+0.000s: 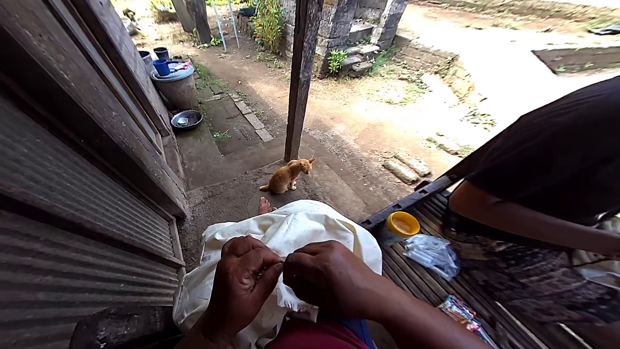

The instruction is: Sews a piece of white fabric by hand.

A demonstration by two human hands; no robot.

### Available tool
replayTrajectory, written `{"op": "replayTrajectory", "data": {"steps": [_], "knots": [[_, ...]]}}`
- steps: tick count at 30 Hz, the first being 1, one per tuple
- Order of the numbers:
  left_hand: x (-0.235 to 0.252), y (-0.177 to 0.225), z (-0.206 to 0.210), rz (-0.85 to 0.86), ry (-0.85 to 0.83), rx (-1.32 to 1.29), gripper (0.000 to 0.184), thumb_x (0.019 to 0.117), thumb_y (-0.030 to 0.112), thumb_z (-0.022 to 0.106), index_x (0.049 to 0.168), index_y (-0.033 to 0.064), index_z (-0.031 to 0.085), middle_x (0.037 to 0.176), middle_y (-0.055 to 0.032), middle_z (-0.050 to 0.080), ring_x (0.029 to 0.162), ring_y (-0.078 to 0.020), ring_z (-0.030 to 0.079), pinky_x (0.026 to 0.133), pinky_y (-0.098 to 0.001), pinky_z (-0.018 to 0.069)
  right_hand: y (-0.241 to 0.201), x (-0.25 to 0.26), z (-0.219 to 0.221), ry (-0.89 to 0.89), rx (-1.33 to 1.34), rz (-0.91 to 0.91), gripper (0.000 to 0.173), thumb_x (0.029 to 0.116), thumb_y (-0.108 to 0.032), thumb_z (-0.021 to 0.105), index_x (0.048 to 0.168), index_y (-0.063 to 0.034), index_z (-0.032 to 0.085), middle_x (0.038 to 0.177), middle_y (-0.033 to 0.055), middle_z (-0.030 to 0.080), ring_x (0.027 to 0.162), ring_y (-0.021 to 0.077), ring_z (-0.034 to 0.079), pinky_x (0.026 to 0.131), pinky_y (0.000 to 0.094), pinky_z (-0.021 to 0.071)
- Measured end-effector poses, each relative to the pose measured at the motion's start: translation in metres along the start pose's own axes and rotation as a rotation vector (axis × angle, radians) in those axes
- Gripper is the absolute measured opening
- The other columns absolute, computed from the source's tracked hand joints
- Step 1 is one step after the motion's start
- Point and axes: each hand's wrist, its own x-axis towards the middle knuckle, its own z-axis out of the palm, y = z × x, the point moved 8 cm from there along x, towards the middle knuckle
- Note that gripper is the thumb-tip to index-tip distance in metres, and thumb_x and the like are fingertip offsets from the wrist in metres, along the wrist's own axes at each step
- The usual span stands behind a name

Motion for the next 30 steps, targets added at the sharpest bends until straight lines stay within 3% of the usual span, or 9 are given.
{"op": "replayTrajectory", "data": {"steps": [3, 5, 8, 12, 16, 20, 24, 27, 30], "knots": [[-0.002, 0.003, 0.005, 0.020, -0.026, -0.007, 0.016, 0.0985, 0.035, 0.066, 0.092, 0.0214, 0.072, 0.093, 0.0079, 0.066, 0.096, -0.0017, 0.061, 0.102, -0.0336, 0.0412, 0.006, 0.001, -0.004, 0.081, -0.074, 0.092, 0.014, 0.0966, -0.016, 0.057, 0.087, -0.0110, 0.065, 0.066, 0.0012, 0.059, 0.057, 0.0135, 0.059, 0.049, 0.0297, 0.0468], [0.000, 0.000, 0.000, 0.016, 0.014, -0.008, 0.011, 0.0964, 0.030, 0.067, 0.091, 0.0219, 0.072, 0.094, 0.0086, 0.067, 0.096, -0.0020, 0.062, 0.100, -0.0328, 0.0441, 0.015, -0.001, 0.000, 0.037, -0.081, 0.164, 0.012, 0.0940, -0.016, 0.058, 0.086, -0.0113, 0.065, 0.064, 0.0011, 0.058, 0.054, 0.0139, 0.058, 0.046, 0.0317, 0.0462], [0.000, -0.002, 0.000, 0.007, 0.010, -0.005, 0.020, 0.0996, 0.039, 0.064, 0.092, 0.0225, 0.071, 0.093, 0.0089, 0.067, 0.096, -0.0014, 0.061, 0.100, -0.0328, 0.0441, -0.001, 0.000, 0.001, -0.002, 0.009, -0.003, 0.014, 0.0965, -0.015, 0.059, 0.084, -0.0111, 0.065, 0.066, 0.0010, 0.060, 0.058, 0.0131, 0.060, 0.049, 0.0293, 0.0470], [-0.002, 0.000, 0.004, 0.022, 0.000, -0.022, 0.013, 0.0972, 0.032, 0.067, 0.092, 0.0221, 0.073, 0.095, 0.0082, 0.067, 0.096, -0.0024, 0.061, 0.100, -0.0340, 0.0430, 0.014, -0.001, -0.001, 0.062, -0.084, 0.169, 0.012, 0.0940, -0.016, 0.059, 0.086, -0.0110, 0.065, 0.064, 0.0011, 0.059, 0.054, 0.0137, 0.058, 0.046, 0.0314, 0.0465], [-0.001, -0.002, 0.002, 0.013, 0.001, -0.023, 0.018, 0.0996, 0.038, 0.064, 0.093, 0.0230, 0.072, 0.093, 0.0090, 0.066, 0.095, -0.0020, 0.060, 0.098, -0.0335, 0.0436, -0.001, 0.000, 0.000, 0.004, 0.022, -0.010, 0.015, 0.0972, -0.015, 0.058, 0.085, -0.0109, 0.065, 0.066, 0.0009, 0.060, 0.058, 0.0123, 0.059, 0.050, 0.0288, 0.0458], [0.000, 0.001, 0.003, 0.032, 0.006, -0.029, 0.011, 0.0975, 0.030, 0.065, 0.093, 0.0226, 0.073, 0.095, 0.0084, 0.067, 0.097, -0.0030, 0.061, 0.099, -0.0352, 0.0429, 0.015, 0.000, -0.002, 0.049, -0.072, 0.165, 0.012, 0.0945, -0.017, 0.059, 0.086, -0.0113, 0.066, 0.064, 0.0007, 0.059, 0.054, 0.0129, 0.058, 0.047, 0.0310, 0.0462], [-0.001, -0.002, 0.005, 0.025, -0.007, -0.020, 0.017, 0.1000, 0.038, 0.063, 0.094, 0.0236, 0.071, 0.094, 0.0089, 0.065, 0.095, -0.0022, 0.059, 0.097, -0.0337, 0.0423, -0.001, 0.000, -0.002, 0.013, 0.001, -0.008, 0.015, 0.0972, -0.014, 0.058, 0.085, -0.0103, 0.065, 0.066, 0.0016, 0.060, 0.058, 0.0134, 0.060, 0.050, 0.0295, 0.0467], [-0.001, 0.001, 0.005, 0.030, -0.001, -0.027, 0.011, 0.0975, 0.030, 0.066, 0.093, 0.0228, 0.073, 0.096, 0.0079, 0.067, 0.096, -0.0034, 0.060, 0.098, -0.0347, 0.0426, 0.013, -0.001, -0.002, 0.046, -0.085, 0.153, 0.013, 0.0955, -0.017, 0.058, 0.087, -0.0113, 0.065, 0.065, 0.0007, 0.059, 0.055, 0.0131, 0.059, 0.048, 0.0310, 0.0468], [0.000, -0.002, 0.001, 0.025, 0.021, -0.026, 0.014, 0.0988, 0.032, 0.064, 0.093, 0.0224, 0.072, 0.096, 0.0079, 0.067, 0.097, -0.0033, 0.061, 0.098, -0.0335, 0.0441, 0.006, -0.001, 0.001, -0.028, -0.039, 0.049, 0.015, 0.0954, -0.016, 0.059, 0.083, -0.0116, 0.065, 0.063, 0.0003, 0.058, 0.055, 0.0130, 0.058, 0.047, 0.0308, 0.0452]]}}
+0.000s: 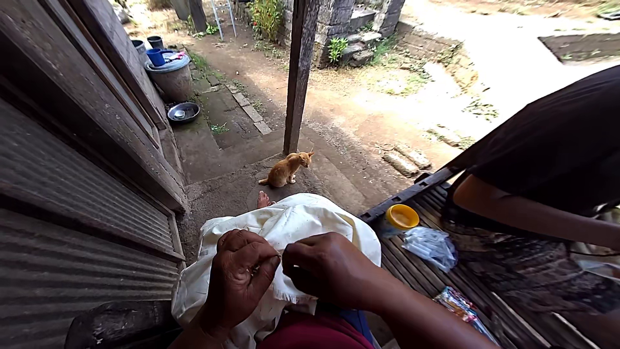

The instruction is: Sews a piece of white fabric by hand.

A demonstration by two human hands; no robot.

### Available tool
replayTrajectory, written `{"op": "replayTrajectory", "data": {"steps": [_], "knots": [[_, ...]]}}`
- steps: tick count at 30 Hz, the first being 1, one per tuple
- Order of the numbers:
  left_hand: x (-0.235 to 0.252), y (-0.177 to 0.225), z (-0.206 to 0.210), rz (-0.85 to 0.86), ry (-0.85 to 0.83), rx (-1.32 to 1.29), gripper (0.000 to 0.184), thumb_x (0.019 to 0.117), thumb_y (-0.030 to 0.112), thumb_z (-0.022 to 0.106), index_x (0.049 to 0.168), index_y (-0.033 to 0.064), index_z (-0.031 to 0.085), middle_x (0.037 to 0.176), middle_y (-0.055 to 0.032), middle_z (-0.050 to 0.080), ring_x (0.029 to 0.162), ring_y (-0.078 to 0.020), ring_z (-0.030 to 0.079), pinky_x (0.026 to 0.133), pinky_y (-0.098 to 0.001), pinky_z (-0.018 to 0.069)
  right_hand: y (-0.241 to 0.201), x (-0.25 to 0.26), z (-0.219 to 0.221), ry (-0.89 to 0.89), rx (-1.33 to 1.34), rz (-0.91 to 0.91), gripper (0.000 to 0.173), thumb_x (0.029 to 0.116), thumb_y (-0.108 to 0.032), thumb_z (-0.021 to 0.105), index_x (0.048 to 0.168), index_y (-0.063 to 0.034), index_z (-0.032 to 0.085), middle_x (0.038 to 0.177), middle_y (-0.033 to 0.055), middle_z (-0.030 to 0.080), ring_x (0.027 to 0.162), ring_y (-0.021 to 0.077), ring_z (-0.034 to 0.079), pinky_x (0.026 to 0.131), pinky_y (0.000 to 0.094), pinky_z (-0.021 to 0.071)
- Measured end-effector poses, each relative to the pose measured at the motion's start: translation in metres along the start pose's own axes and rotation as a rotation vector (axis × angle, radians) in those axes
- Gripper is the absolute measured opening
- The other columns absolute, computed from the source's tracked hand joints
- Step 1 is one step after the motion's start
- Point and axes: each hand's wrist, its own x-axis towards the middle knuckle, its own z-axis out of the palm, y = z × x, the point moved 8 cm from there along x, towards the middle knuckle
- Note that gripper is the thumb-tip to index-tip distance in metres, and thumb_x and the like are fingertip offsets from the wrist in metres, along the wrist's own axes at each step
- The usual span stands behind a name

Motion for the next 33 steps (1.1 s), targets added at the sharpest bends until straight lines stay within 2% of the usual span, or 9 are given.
{"op": "replayTrajectory", "data": {"steps": [2, 5, 9, 13, 17, 22, 26, 30, 33], "knots": [[-0.002, 0.001, 0.004, -0.010, -0.031, -0.004, 0.017, 0.1003, 0.037, 0.063, 0.095, 0.0232, 0.071, 0.096, 0.0082, 0.066, 0.096, -0.0029, 0.060, 0.098, -0.0344, 0.0426, -0.007, 0.001, -0.004, 0.054, 0.020, -0.041, 0.015, 0.0980, -0.015, 0.057, 0.086, -0.0104, 0.065, 0.066, 0.0015, 0.060, 0.059, 0.0134, 0.060, 0.050, 0.0295, 0.0471], [-0.001, 0.002, 0.003, -0.002, -0.010, -0.002, 0.011, 0.0972, 0.029, 0.066, 0.093, 0.0222, 0.073, 0.096, 0.0078, 0.067, 0.097, -0.0035, 0.061, 0.098, -0.0342, 0.0435, 0.009, 0.001, -0.003, 0.077, -0.058, 0.118, 0.013, 0.0945, -0.016, 0.058, 0.085, -0.0115, 0.065, 0.064, 0.0005, 0.059, 0.054, 0.0129, 0.058, 0.047, 0.0307, 0.0458], [-0.002, 0.000, 0.005, -0.011, -0.031, -0.008, 0.017, 0.1004, 0.037, 0.063, 0.095, 0.0228, 0.071, 0.095, 0.0083, 0.066, 0.096, -0.0027, 0.060, 0.098, -0.0340, 0.0428, -0.008, 0.001, -0.002, 0.030, 0.003, -0.086, 0.016, 0.0984, -0.014, 0.056, 0.085, -0.0105, 0.065, 0.066, 0.0020, 0.060, 0.059, 0.0145, 0.060, 0.051, 0.0302, 0.0470], [-0.001, 0.002, 0.002, -0.006, -0.001, -0.020, 0.011, 0.0975, 0.028, 0.065, 0.094, 0.0213, 0.073, 0.097, 0.0072, 0.067, 0.098, -0.0037, 0.061, 0.098, -0.0329, 0.0445, 0.011, 0.000, 0.000, 0.076, -0.075, 0.132, 0.014, 0.0967, -0.016, 0.055, 0.087, -0.0115, 0.064, 0.064, 0.0005, 0.057, 0.054, 0.0132, 0.057, 0.046, 0.0308, 0.0455], [-0.002, -0.002, 0.006, -0.017, -0.033, -0.015, 0.017, 0.0996, 0.036, 0.064, 0.094, 0.0223, 0.071, 0.095, 0.0079, 0.066, 0.097, -0.0032, 0.060, 0.098, -0.0341, 0.0438, -0.008, 0.000, 0.003, -0.008, -0.017, -0.092, 0.016, 0.0985, -0.015, 0.056, 0.086, -0.0110, 0.065, 0.066, 0.0016, 0.058, 0.058, 0.0152, 0.059, 0.049, 0.0306, 0.0458], [-0.002, 0.000, 0.003, 0.009, 0.009, 0.014, 0.010, 0.0971, 0.029, 0.066, 0.093, 0.0214, 0.073, 0.095, 0.0072, 0.067, 0.095, -0.0035, 0.061, 0.098, -0.0346, 0.0436, 0.015, 0.000, 0.001, 0.070, -0.044, 0.152, 0.013, 0.0964, -0.016, 0.057, 0.087, -0.0111, 0.066, 0.066, 0.0010, 0.060, 0.057, 0.0129, 0.060, 0.049, 0.0304, 0.0479], [-0.002, 0.004, 0.002, 0.089, 0.009, 0.143, 0.018, 0.1003, 0.036, 0.063, 0.092, 0.0228, 0.071, 0.094, 0.0072, 0.067, 0.099, -0.0059, 0.059, 0.099, -0.0344, 0.0393, -0.006, 0.001, 0.004, 0.014, -0.008, -0.047, 0.017, 0.0984, -0.015, 0.056, 0.084, -0.0105, 0.065, 0.066, 0.0018, 0.059, 0.058, 0.0146, 0.060, 0.049, 0.0306, 0.0465], [-0.005, -0.002, -0.001, 0.078, 0.057, -0.208, 0.007, 0.0973, 0.025, 0.072, 0.101, 0.0192, 0.073, 0.099, 0.0061, 0.062, 0.097, -0.0014, 0.059, 0.086, -0.0164, 0.0496, 0.012, 0.003, 0.006, -0.032, 0.162, 0.173, 0.015, 0.0996, -0.013, 0.052, 0.090, -0.0069, 0.061, 0.076, 0.0041, 0.059, 0.063, 0.0105, 0.058, 0.056, 0.0248, 0.0496], [-0.005, -0.020, 0.004, -0.095, 0.029, -0.514, 0.008, 0.1038, 0.020, 0.059, 0.106, 0.0154, 0.065, 0.097, 0.0081, 0.061, 0.085, 0.0019, 0.059, 0.073, -0.0145, 0.0514, 0.022, -0.002, 0.015, -0.119, 0.186, 0.251, 0.015, 0.1005, -0.014, 0.054, 0.094, -0.0054, 0.065, 0.085, 0.0062, 0.063, 0.068, 0.0107, 0.063, 0.062, 0.0242, 0.0552]]}}
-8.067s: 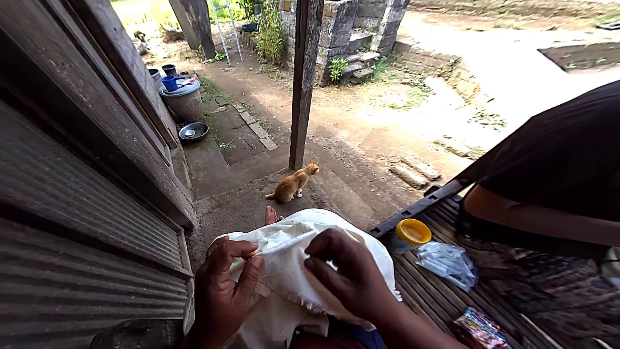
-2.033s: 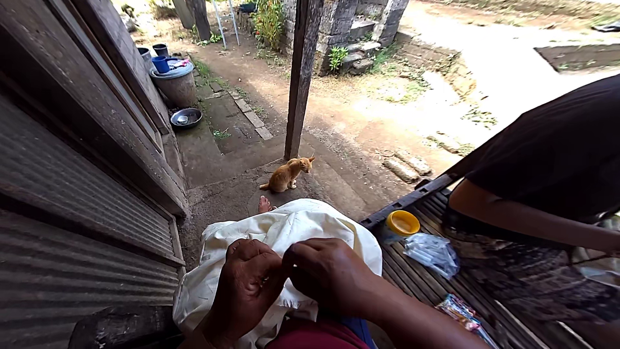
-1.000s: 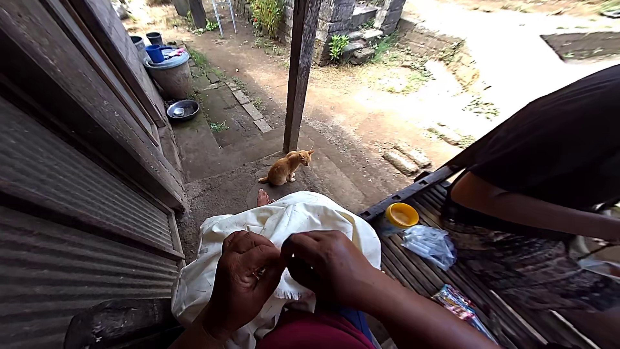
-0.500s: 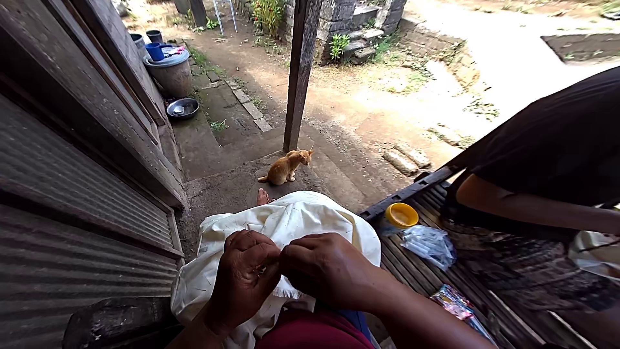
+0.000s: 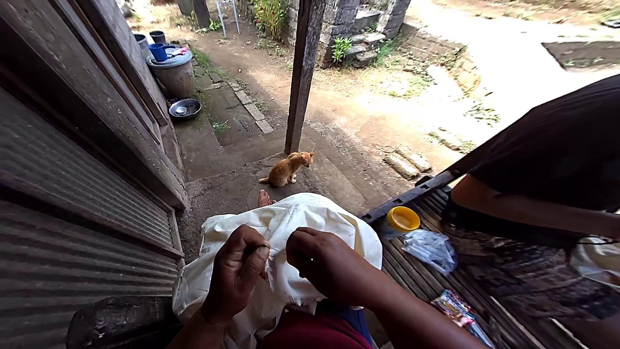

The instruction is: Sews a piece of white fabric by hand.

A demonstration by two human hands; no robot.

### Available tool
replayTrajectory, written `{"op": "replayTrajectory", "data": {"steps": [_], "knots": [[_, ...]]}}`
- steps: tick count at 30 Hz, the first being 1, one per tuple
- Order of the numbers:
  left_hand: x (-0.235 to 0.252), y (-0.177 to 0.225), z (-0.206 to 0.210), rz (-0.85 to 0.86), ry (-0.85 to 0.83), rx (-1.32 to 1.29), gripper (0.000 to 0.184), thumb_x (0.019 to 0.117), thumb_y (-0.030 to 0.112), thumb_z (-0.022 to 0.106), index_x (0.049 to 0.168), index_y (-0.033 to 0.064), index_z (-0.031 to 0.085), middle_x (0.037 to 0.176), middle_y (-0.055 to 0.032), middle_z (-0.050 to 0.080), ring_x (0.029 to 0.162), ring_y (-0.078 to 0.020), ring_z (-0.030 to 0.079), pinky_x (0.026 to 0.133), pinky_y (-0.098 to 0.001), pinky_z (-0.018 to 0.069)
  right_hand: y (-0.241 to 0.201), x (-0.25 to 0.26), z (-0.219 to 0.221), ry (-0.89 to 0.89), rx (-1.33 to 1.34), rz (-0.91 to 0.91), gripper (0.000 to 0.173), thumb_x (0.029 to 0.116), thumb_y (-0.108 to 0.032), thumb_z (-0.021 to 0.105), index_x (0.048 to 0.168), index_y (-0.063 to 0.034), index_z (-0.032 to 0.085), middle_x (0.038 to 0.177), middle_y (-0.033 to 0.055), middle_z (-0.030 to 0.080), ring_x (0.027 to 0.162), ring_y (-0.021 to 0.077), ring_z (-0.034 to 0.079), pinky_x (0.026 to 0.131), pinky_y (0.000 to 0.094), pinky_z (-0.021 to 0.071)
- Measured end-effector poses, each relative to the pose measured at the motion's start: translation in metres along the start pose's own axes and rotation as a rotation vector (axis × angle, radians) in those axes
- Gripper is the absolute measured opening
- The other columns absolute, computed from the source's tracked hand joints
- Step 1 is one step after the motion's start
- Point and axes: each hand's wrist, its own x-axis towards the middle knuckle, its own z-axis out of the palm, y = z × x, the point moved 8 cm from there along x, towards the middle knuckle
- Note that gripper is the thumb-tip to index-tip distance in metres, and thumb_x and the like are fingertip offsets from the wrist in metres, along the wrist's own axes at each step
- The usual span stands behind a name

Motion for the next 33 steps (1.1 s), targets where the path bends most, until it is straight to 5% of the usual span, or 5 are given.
{"op": "replayTrajectory", "data": {"steps": [3, 10, 16, 29, 33], "knots": [[-0.005, -0.013, 0.005, -0.133, -0.058, -0.141, 0.009, 0.1041, 0.015, 0.051, 0.104, 0.0136, 0.061, 0.090, 0.0069, 0.063, 0.079, -0.0004, 0.060, 0.071, -0.0183, 0.0513, 0.007, -0.002, 0.000, 0.040, -0.122, -0.005, 0.015, 0.0996, -0.012, 0.056, 0.101, -0.0090, 0.071, 0.087, 0.0060, 0.069, 0.072, 0.0159, 0.067, 0.066, 0.0326, 0.0568], [-0.008, -0.017, 0.010, -0.262, -0.029, -0.167, 0.012, 0.1005, 0.005, 0.051, 0.101, 0.0098, 0.063, 0.092, 0.0032, 0.064, 0.075, -0.0024, 0.060, 0.066, -0.0185, 0.0520, -0.017, -0.010, -0.004, 0.203, 0.105, -0.302, 0.021, 0.0972, -0.004, 0.060, 0.097, -0.0124, 0.079, 0.088, 0.0036, 0.070, 0.088, 0.0095, 0.064, 0.080, 0.0217, 0.0522], [-0.010, -0.013, 0.014, -0.264, -0.020, -0.168, 0.009, 0.0993, 0.003, 0.056, 0.101, 0.0093, 0.062, 0.091, 0.0035, 0.062, 0.070, -0.0012, 0.059, 0.063, -0.0170, 0.0520, -0.016, -0.018, -0.005, 0.577, 0.031, -0.191, 0.010, 0.0921, -0.012, 0.074, 0.098, -0.0050, 0.072, 0.089, 0.0008, 0.075, 0.077, 0.0019, 0.063, 0.069, 0.0139, 0.0488], [-0.014, -0.020, 0.019, -0.458, 0.003, -0.469, 0.030, 0.0931, 0.001, 0.069, 0.117, 0.0130, 0.056, 0.094, 0.0012, 0.070, 0.083, -0.0067, 0.069, 0.077, -0.0230, 0.0579, -0.017, -0.017, -0.003, 0.544, -0.093, -0.200, 0.021, 0.0903, -0.005, 0.065, 0.111, -0.0062, 0.067, 0.085, -0.0006, 0.072, 0.073, 0.0052, 0.059, 0.067, 0.0153, 0.0476], [-0.017, -0.026, 0.014, -0.508, 0.095, -0.491, 0.011, 0.0892, 0.003, 0.074, 0.098, 0.0078, 0.071, 0.089, -0.0022, 0.071, 0.077, -0.0057, 0.068, 0.072, -0.0218, 0.0580, -0.022, -0.017, -0.002, 0.518, -0.222, -0.244, 0.020, 0.0964, -0.009, 0.061, 0.116, -0.0088, 0.068, 0.080, -0.0009, 0.070, 0.070, 0.0097, 0.058, 0.065, 0.0202, 0.0466]]}}
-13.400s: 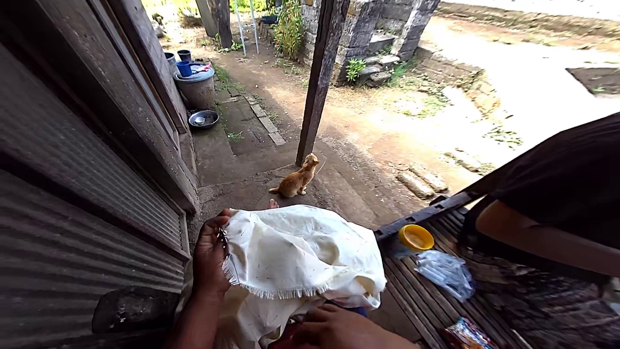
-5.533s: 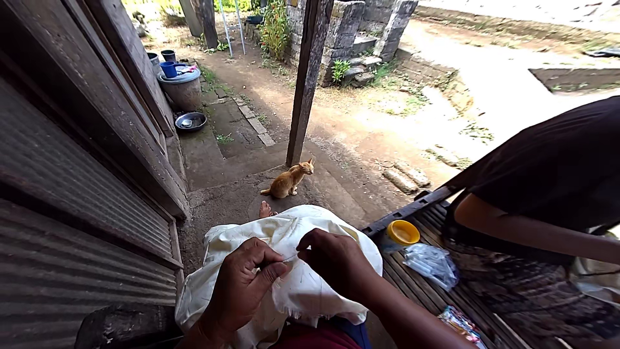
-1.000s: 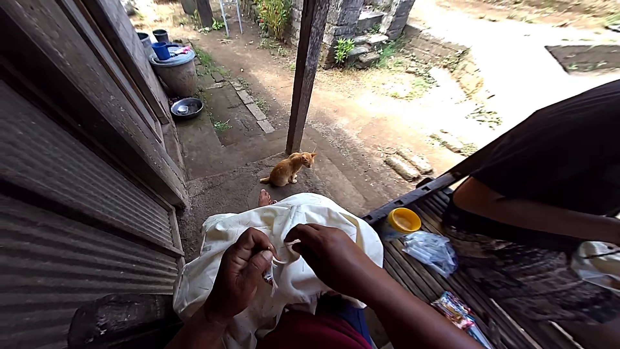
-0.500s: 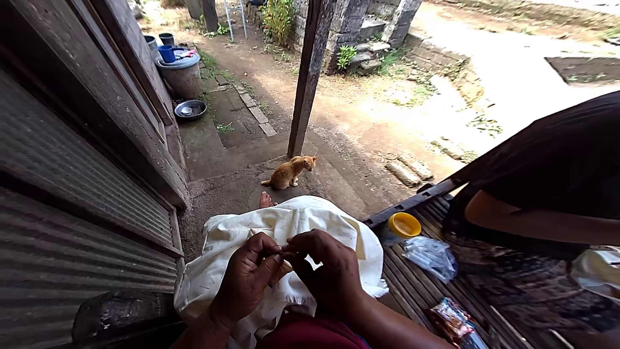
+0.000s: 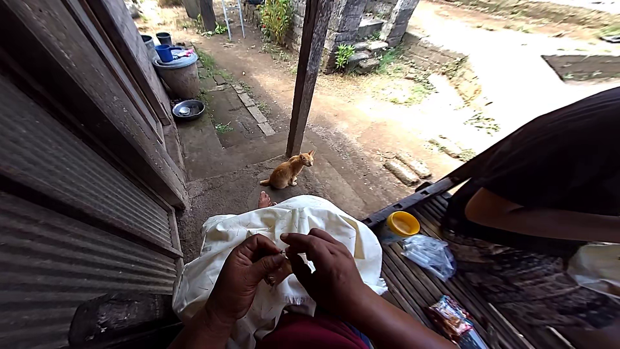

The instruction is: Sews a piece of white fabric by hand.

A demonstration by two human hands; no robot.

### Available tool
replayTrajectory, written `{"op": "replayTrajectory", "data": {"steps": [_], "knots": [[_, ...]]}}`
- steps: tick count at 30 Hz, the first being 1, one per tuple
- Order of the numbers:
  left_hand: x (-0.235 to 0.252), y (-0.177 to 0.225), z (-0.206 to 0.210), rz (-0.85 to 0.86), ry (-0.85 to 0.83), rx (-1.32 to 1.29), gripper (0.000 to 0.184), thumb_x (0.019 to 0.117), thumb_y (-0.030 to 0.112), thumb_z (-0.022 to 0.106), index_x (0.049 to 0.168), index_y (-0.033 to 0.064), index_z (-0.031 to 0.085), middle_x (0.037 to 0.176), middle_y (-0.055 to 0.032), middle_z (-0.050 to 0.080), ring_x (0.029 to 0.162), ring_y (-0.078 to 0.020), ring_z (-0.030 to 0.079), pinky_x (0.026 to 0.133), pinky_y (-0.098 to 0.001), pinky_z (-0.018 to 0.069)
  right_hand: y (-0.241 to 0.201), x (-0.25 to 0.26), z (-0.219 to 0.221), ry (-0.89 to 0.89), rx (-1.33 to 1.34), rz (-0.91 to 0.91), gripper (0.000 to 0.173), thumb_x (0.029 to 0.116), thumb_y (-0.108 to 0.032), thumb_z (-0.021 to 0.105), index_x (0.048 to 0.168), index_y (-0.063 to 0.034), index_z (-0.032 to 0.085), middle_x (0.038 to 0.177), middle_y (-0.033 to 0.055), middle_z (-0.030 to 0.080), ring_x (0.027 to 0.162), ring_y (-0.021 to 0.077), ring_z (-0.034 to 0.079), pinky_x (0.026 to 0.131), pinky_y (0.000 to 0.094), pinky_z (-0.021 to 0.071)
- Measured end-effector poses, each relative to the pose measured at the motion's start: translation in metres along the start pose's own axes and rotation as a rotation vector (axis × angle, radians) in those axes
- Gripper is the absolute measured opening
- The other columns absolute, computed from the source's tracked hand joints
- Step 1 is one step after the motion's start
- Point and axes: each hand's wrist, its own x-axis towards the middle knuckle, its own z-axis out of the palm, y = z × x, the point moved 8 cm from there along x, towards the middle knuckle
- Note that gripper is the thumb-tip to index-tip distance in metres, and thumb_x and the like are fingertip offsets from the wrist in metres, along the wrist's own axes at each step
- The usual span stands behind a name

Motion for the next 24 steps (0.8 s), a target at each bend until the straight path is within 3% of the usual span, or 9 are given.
{"op": "replayTrajectory", "data": {"steps": [3, 5, 10, 12, 14, 17, 19, 22, 24], "knots": [[0.001, -0.001, -0.007, -0.024, 0.091, -0.027, 0.009, 0.0887, 0.000, 0.073, 0.093, 0.0070, 0.072, 0.084, -0.0030, 0.071, 0.070, -0.0050, 0.066, 0.065, -0.0201, 0.0565, -0.004, -0.001, -0.001, -0.028, 0.015, -0.044, 0.022, 0.0982, -0.009, 0.060, 0.119, -0.0078, 0.068, 0.078, 0.0003, 0.070, 0.069, 0.0118, 0.058, 0.065, 0.0224, 0.0473], [0.003, 0.001, -0.011, -0.019, 0.139, -0.018, 0.009, 0.0901, 0.000, 0.070, 0.094, 0.0076, 0.071, 0.083, -0.0019, 0.071, 0.069, -0.0046, 0.066, 0.063, -0.0195, 0.0561, -0.012, 0.000, -0.008, -0.025, 0.133, -0.074, 0.018, 0.0982, -0.008, 0.061, 0.116, -0.0063, 0.065, 0.080, 0.0012, 0.069, 0.070, 0.0090, 0.060, 0.067, 0.0185, 0.0500], [0.001, 0.012, -0.003, 0.122, 0.012, 0.253, 0.010, 0.0977, 0.007, 0.064, 0.107, 0.0065, 0.067, 0.094, 0.0024, 0.069, 0.081, -0.0030, 0.065, 0.074, -0.0190, 0.0553, -0.005, 0.002, -0.012, -0.037, 0.207, 0.030, 0.021, 0.0964, -0.006, 0.062, 0.118, -0.0041, 0.063, 0.084, 0.0013, 0.071, 0.072, 0.0048, 0.062, 0.069, 0.0153, 0.0518], [0.001, 0.024, 0.000, 0.298, -0.038, 0.509, 0.009, 0.1014, 0.012, 0.060, 0.107, 0.0068, 0.064, 0.098, 0.0030, 0.065, 0.085, -0.0023, 0.062, 0.076, -0.0186, 0.0542, -0.003, 0.004, -0.012, -0.105, 0.457, 0.101, 0.018, 0.0928, -0.002, 0.067, 0.110, -0.0034, 0.060, 0.081, 0.0012, 0.066, 0.067, 0.0009, 0.060, 0.062, 0.0124, 0.0515], [-0.002, 0.042, 0.002, 0.446, -0.065, 0.682, 0.013, 0.1050, 0.021, 0.057, 0.105, 0.0095, 0.063, 0.103, 0.0023, 0.061, 0.095, -0.0032, 0.061, 0.085, -0.0210, 0.0539, -0.010, 0.009, -0.019, -0.197, 0.537, 0.077, 0.004, 0.0950, -0.001, 0.063, 0.094, -0.0047, 0.063, 0.083, 0.0033, 0.063, 0.073, 0.0032, 0.059, 0.064, 0.0148, 0.0499], [-0.008, 0.067, 0.009, 0.531, -0.111, 0.776, 0.012, 0.1069, 0.024, 0.052, 0.105, 0.0145, 0.060, 0.107, 0.0017, 0.057, 0.108, -0.0072, 0.060, 0.100, -0.0301, 0.0525, -0.021, 0.022, -0.033, -0.331, 0.111, -0.027, 0.020, 0.0903, -0.004, 0.055, 0.082, -0.0164, 0.069, 0.082, 0.0007, 0.062, 0.071, 0.0078, 0.061, 0.056, 0.0214, 0.0490], [-0.011, 0.078, 0.014, 0.558, -0.146, 0.815, 0.014, 0.1073, 0.026, 0.051, 0.105, 0.0154, 0.059, 0.108, 0.0009, 0.055, 0.110, -0.0079, 0.059, 0.103, -0.0318, 0.0511, -0.025, 0.031, -0.038, -0.313, -0.038, -0.063, 0.021, 0.0908, -0.006, 0.053, 0.087, -0.0159, 0.072, 0.081, 0.0011, 0.063, 0.073, 0.0111, 0.062, 0.059, 0.0242, 0.0505], [-0.015, 0.082, 0.018, 0.566, -0.187, 0.818, 0.014, 0.1076, 0.028, 0.050, 0.104, 0.0164, 0.057, 0.108, 0.0006, 0.054, 0.110, -0.0081, 0.058, 0.104, -0.0320, 0.0495, -0.022, 0.038, -0.033, -0.242, -0.072, -0.061, 0.023, 0.0953, -0.015, 0.059, 0.105, -0.0154, 0.079, 0.085, 0.0022, 0.062, 0.075, 0.0106, 0.059, 0.063, 0.0219, 0.0500], [-0.018, 0.082, 0.018, 0.562, -0.211, 0.813, 0.014, 0.1075, 0.027, 0.048, 0.102, 0.0164, 0.056, 0.107, 0.0005, 0.054, 0.111, -0.0088, 0.058, 0.107, -0.0338, 0.0482, -0.017, 0.037, -0.022, -0.248, -0.070, -0.061, 0.022, 0.0955, -0.019, 0.063, 0.108, -0.0159, 0.080, 0.086, 0.0029, 0.062, 0.075, 0.0122, 0.059, 0.063, 0.0231, 0.0500]]}}
